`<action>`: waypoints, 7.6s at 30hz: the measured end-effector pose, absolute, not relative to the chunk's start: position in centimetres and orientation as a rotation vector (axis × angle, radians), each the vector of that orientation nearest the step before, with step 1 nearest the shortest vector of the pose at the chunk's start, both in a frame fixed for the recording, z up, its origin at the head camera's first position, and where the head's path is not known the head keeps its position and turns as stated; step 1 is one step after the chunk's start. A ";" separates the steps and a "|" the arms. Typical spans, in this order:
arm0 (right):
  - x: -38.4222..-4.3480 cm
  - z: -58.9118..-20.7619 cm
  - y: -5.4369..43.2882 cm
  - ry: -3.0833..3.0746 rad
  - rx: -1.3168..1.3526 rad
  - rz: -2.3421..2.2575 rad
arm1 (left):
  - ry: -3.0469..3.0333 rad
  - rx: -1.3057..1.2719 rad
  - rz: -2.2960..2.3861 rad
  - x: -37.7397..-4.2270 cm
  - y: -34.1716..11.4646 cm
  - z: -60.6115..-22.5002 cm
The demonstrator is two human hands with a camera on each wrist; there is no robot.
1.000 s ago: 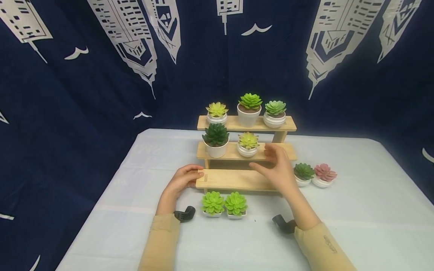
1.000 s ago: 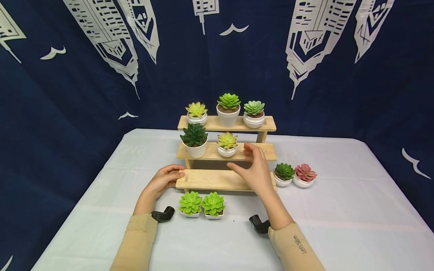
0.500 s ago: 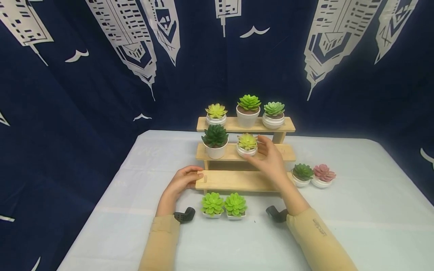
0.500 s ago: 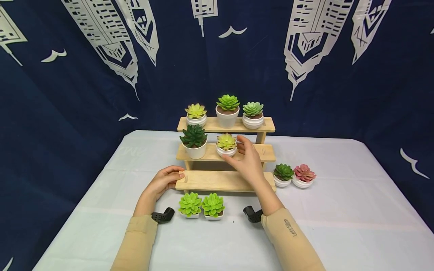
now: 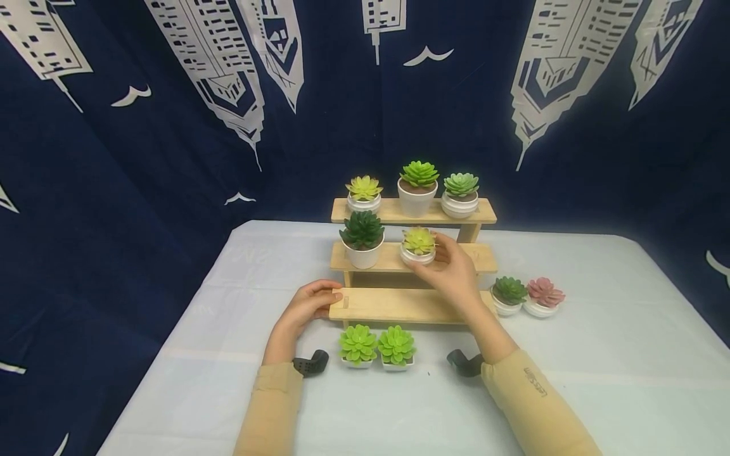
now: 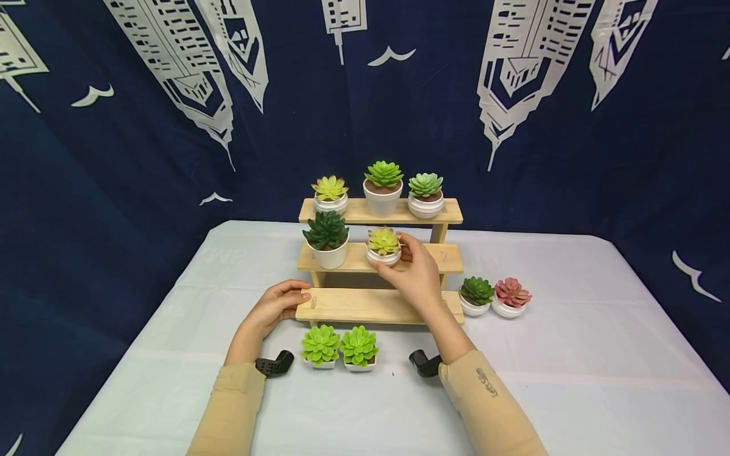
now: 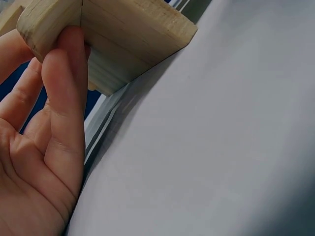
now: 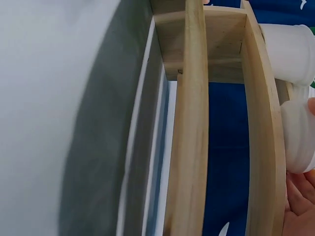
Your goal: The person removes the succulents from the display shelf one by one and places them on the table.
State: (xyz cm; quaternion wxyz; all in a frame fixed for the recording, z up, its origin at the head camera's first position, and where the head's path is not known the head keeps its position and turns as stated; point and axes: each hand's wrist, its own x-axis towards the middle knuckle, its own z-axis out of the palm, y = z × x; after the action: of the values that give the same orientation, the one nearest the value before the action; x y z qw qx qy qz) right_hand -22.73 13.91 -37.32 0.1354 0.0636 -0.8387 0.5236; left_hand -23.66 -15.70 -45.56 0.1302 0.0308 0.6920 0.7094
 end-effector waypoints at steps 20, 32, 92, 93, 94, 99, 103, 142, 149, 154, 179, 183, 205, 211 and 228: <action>-18.3 -37.7 16.0 -2.442 0.250 1.512 | 1.990 0.095 2.036 -23.4 -15.7 -44.8; -14.9 -39.0 17.0 -2.540 0.355 1.456 | 2.005 0.087 2.061 -23.8 -15.7 -45.6; -12.7 -44.5 19.7 -2.718 0.681 1.527 | 2.013 0.077 2.057 -23.7 -15.6 -45.6; -12.7 -44.4 19.7 -2.732 0.665 1.523 | 2.012 0.077 2.057 -23.7 -15.6 -45.6; -12.7 -44.3 19.7 -2.746 0.660 1.514 | 2.012 0.076 2.057 -23.7 -15.6 -45.7; -12.7 -43.2 19.5 -2.803 0.652 1.430 | 2.015 0.075 2.062 -23.8 -15.6 -45.7; -13.0 -42.0 19.3 -2.783 0.678 1.420 | 2.020 0.075 2.056 -23.8 -15.6 -45.7; -21.8 -33.1 10.5 -2.503 0.301 2.114 | 2.017 0.068 2.055 -23.6 -15.6 -45.6; -22.9 -32.7 9.0 -2.507 0.303 2.151 | 2.019 0.060 2.054 -23.6 -15.5 -45.6; -23.5 -32.8 8.0 -2.486 0.315 2.169 | 2.020 0.066 2.057 -23.5 -15.6 -45.6; -24.6 -33.6 6.6 -2.483 0.326 2.004 | 1.990 0.072 2.048 -23.7 -15.6 -45.5; -24.7 -33.8 6.9 -2.509 0.327 1.922 | 2.004 0.073 2.052 -23.7 -15.6 -45.6; -21.4 -32.5 11.7 -2.511 0.328 1.910 | 2.002 0.088 2.059 -23.4 -15.6 -45.2; -20.2 -32.4 13.7 -2.511 0.341 1.835 | 1.998 0.081 2.037 -23.6 -15.7 -45.3; -15.9 -34.3 19.0 -2.527 0.389 1.628 | 2.011 0.094 2.059 -23.6 -15.6 -45.7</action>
State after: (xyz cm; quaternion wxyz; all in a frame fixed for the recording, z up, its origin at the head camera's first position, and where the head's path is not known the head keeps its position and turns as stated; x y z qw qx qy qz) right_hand -15.93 19.04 -34.34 0.0551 0.1282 -0.8325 0.5362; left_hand -23.61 -15.65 -45.67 0.1304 0.0324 0.6923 0.7090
